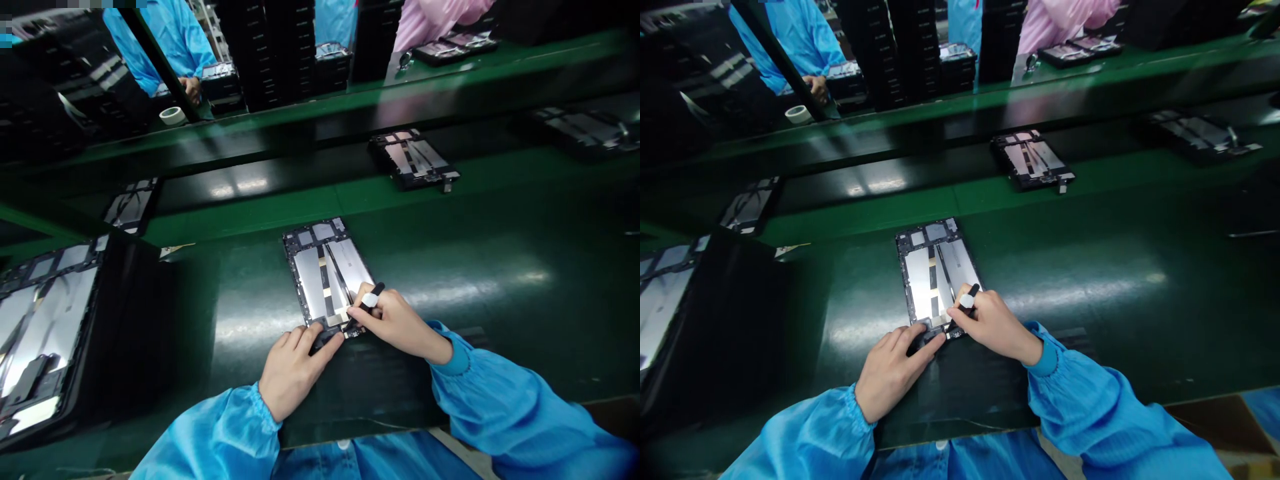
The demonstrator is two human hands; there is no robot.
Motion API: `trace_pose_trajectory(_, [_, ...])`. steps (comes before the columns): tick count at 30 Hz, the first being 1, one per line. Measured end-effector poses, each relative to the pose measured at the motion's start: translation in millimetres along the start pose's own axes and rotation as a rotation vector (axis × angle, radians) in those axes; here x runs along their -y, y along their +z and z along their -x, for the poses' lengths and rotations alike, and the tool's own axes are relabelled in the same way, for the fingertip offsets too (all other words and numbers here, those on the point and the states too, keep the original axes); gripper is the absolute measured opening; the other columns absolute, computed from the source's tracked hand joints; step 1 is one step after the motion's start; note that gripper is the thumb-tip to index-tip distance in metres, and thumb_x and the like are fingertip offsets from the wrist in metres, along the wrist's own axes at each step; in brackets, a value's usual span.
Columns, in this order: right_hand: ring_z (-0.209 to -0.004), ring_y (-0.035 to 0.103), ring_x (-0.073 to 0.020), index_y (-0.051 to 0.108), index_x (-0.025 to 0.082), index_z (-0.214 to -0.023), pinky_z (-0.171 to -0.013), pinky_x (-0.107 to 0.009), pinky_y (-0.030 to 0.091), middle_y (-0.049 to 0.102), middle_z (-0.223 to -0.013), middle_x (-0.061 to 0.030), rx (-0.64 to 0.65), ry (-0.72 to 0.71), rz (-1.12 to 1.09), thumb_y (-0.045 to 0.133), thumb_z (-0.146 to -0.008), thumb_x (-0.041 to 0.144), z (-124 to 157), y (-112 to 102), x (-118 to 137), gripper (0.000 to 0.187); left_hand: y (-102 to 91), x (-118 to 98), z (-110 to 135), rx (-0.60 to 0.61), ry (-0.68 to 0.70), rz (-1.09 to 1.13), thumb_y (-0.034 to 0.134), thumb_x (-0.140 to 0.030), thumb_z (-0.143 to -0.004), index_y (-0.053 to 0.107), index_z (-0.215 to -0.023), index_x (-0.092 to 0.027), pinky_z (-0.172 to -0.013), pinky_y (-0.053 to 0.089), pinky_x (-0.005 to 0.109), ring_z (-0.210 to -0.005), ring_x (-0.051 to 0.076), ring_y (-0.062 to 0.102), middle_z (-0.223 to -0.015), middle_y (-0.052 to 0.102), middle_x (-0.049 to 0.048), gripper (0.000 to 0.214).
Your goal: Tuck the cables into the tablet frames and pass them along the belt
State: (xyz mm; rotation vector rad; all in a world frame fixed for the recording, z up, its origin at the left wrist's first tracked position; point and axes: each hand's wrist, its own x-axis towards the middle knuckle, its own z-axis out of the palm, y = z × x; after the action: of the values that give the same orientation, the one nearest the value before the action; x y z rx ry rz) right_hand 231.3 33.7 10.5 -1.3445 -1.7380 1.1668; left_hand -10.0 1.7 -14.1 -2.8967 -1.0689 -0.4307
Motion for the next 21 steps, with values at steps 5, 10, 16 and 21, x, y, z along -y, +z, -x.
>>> trace_pose_trajectory(5, [-0.069, 0.062, -0.0178, 0.056, 0.021, -0.073, -0.064, -0.028, 0.050, 0.060, -0.074, -0.0012, -0.449, 0.039, -0.224, 0.063, -0.087, 0.047, -5.1, 0.0, -24.3, 0.030, -6.1, 14.0, 2.7, -0.076, 0.049, 0.173, 0.044, -0.014, -0.098, 0.059, -0.125, -0.021, -0.085, 0.051, 0.032, -0.105, 0.019, 0.058, -0.128, 0.059, 0.0094, 0.031])
trace_pose_trajectory(10, [-0.079, 0.067, -0.0211, 0.064, 0.019, -0.084, -0.072, -0.032, 0.055, 0.069, -0.082, -0.0047, -0.520, 0.092, -0.417, 0.062, -0.082, 0.063, -23.1, 6.7, -37.1, 0.044, 1.8, -1.3, -19.4, -0.207, 0.141, 0.058, 0.056, -0.027, -0.096, 0.063, -0.116, -0.017, -0.081, 0.047, 0.033, -0.097, 0.020, 0.059, -0.109, 0.067, 0.0078, 0.023])
trace_pose_trajectory(16, [-0.077, 0.072, -0.0211, 0.067, 0.017, -0.114, -0.073, -0.036, 0.059, 0.075, -0.087, -0.0095, -0.522, 0.031, -0.396, 0.052, -0.086, 0.068, -62.1, -24.1, -45.3, 0.060, 26.4, 62.7, -81.0, -0.130, -0.021, -0.184, 0.062, -0.028, -0.091, 0.060, -0.126, -0.024, -0.070, 0.044, 0.032, -0.085, 0.021, 0.060, -0.105, 0.068, 0.0064, 0.035])
trace_pose_trajectory(21, [-0.075, 0.072, -0.0222, 0.058, 0.012, -0.125, -0.070, -0.037, 0.059, 0.075, -0.084, -0.0126, -0.747, 0.058, -0.275, 0.046, -0.088, 0.065, -90.4, -98.2, -92.5, 0.066, 28.1, 178.9, -126.8, -0.280, -0.325, -0.287, 0.047, -0.016, -0.093, 0.062, -0.126, -0.021, -0.083, 0.045, 0.043, -0.100, 0.029, 0.060, -0.115, 0.067, 0.0127, 0.036])
